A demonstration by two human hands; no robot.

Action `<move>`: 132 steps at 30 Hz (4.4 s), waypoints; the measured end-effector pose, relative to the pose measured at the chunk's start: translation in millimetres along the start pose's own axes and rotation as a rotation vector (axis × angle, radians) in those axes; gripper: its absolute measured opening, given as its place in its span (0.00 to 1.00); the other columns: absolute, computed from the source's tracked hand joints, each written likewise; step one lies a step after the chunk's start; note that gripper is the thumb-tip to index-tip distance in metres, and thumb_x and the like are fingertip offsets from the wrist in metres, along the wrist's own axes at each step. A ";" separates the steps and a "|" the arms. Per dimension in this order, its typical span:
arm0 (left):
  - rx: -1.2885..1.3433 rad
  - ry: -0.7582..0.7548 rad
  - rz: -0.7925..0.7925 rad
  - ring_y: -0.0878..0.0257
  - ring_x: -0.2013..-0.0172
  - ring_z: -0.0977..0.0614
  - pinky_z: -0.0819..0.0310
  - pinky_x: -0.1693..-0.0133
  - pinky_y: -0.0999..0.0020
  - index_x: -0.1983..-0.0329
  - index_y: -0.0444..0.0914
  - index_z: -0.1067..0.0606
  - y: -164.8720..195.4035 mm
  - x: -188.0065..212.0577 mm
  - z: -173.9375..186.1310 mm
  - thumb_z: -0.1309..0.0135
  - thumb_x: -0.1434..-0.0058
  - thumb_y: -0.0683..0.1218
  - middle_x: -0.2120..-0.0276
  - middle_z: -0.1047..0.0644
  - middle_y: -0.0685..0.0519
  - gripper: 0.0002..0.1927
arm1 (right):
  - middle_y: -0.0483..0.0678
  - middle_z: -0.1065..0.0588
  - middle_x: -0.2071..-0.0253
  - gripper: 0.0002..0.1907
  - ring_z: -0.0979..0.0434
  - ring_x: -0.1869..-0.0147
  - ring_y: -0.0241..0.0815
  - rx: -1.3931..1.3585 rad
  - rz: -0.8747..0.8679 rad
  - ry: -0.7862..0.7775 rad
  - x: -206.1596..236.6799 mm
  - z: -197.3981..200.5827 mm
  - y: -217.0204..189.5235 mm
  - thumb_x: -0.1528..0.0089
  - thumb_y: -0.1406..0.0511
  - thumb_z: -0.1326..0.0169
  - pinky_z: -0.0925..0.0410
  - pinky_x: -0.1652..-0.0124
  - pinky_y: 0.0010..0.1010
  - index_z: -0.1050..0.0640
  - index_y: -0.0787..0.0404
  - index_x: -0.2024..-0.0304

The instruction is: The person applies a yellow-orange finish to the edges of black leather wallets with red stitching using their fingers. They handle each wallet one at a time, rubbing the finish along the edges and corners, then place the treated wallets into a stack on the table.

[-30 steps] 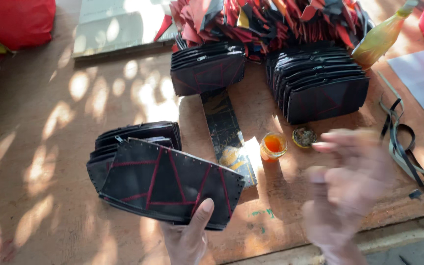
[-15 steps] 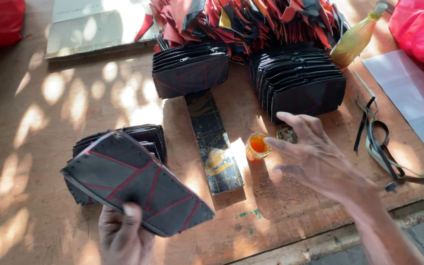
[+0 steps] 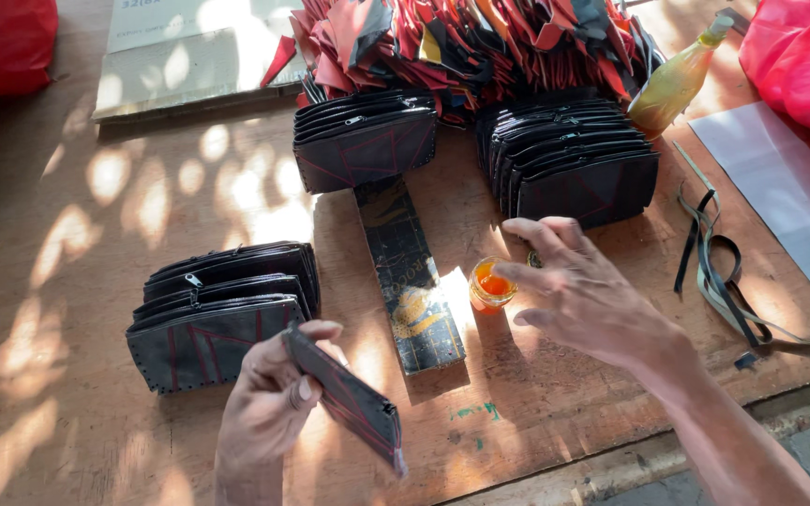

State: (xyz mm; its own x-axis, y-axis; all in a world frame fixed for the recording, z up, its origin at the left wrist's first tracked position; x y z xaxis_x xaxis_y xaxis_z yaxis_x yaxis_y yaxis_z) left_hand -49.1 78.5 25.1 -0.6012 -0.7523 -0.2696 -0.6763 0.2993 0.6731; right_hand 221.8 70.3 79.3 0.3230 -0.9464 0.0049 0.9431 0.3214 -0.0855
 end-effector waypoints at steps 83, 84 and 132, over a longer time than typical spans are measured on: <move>-0.168 -0.029 0.125 0.66 0.63 0.16 0.20 0.58 0.72 0.53 0.28 0.19 -10.8 -62.5 -9.9 0.34 0.36 0.48 0.63 0.16 0.49 0.18 | 0.44 0.28 0.56 0.38 0.27 0.51 0.40 -0.108 -0.187 -0.042 41.8 -12.6 28.3 0.46 0.49 0.36 0.26 0.49 0.34 0.27 0.44 0.33; -0.196 -0.053 0.132 0.66 0.63 0.16 0.20 0.58 0.72 0.52 0.29 0.19 -10.3 -65.1 -11.7 0.34 0.37 0.48 0.62 0.16 0.50 0.18 | 0.46 0.31 0.51 0.38 0.30 0.47 0.43 -0.075 -0.100 0.018 33.8 -6.7 26.8 0.47 0.48 0.36 0.31 0.45 0.37 0.26 0.45 0.35; -0.249 -0.068 0.290 0.72 0.65 0.21 0.24 0.60 0.78 0.58 0.32 0.22 -38.3 -75.7 -22.5 0.28 0.45 0.53 0.66 0.21 0.57 0.23 | 0.52 0.29 0.46 0.45 0.26 0.49 0.47 -0.609 0.455 0.360 54.1 36.1 -101.8 0.41 0.65 0.37 0.28 0.50 0.42 0.44 0.54 0.25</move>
State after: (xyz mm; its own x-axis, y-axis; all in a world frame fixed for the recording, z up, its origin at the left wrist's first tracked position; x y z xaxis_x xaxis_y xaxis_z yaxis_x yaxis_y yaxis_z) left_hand 31.9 110.8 35.2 -0.7848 -0.6143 -0.0824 -0.3548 0.3363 0.8724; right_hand 146.2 -12.4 124.2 0.5186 -0.7146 -0.4695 0.4864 0.6981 -0.5254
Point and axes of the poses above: each hand's wrist, its own x-axis away from the middle knuckle, its own z-axis out of the back of the hand, y = z × x, the point moved 9 cm from there along -x, towards the middle knuckle
